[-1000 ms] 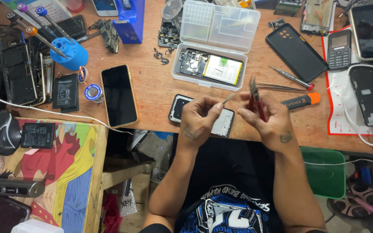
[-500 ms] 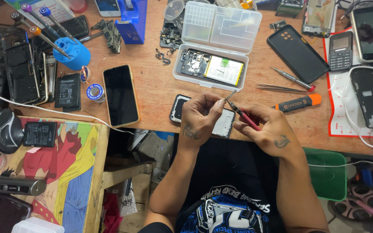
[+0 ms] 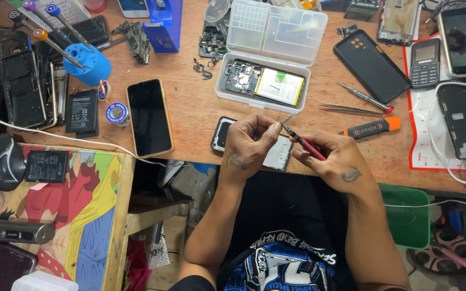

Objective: The person works on a disassembled smartphone, using pliers to remove small components and applying adhesive to the frame. The person then wipes the frame with a cloth and places the phone into a plastic container.

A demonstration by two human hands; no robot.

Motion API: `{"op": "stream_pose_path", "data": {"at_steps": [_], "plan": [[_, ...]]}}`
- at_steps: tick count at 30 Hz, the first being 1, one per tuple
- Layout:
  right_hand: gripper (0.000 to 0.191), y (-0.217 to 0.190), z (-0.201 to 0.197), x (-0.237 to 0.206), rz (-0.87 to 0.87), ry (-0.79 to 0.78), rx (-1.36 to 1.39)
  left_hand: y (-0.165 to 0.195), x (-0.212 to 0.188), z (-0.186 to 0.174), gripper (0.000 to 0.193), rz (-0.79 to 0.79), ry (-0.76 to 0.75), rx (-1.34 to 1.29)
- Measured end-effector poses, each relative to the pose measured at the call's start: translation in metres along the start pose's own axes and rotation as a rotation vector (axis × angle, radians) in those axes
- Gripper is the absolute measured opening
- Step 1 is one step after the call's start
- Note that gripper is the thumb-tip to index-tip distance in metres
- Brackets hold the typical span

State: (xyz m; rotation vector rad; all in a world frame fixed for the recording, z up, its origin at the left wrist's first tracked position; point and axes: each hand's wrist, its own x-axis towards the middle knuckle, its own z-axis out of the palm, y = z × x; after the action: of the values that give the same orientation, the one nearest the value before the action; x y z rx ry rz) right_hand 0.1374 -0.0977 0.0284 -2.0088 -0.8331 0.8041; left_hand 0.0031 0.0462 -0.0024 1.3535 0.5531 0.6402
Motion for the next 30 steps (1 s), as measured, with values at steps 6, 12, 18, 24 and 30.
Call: {"op": "stream_pose_path", "data": {"at_steps": [6,12,18,24,30], "plan": [[0.027,0.006,0.005,0.002,-0.029,-0.020,0.063,-0.006,0.003,-0.002,0.021,-0.020,-0.020,-0.030],[0.024,0.018,0.009,0.002,-0.067,0.009,0.015,-0.011,0.004,-0.001,0.020,-0.026,-0.013,-0.002],[0.023,0.025,0.009,0.006,-0.010,-0.018,0.054,-0.013,0.005,0.002,0.020,-0.050,0.000,0.046],[0.022,0.027,0.007,0.007,0.029,-0.077,0.158,-0.014,0.006,0.001,0.019,-0.061,-0.015,-0.004],[0.027,0.018,0.001,0.007,0.089,-0.015,-0.033,-0.013,0.005,0.004,0.018,-0.039,0.051,-0.086]]}}
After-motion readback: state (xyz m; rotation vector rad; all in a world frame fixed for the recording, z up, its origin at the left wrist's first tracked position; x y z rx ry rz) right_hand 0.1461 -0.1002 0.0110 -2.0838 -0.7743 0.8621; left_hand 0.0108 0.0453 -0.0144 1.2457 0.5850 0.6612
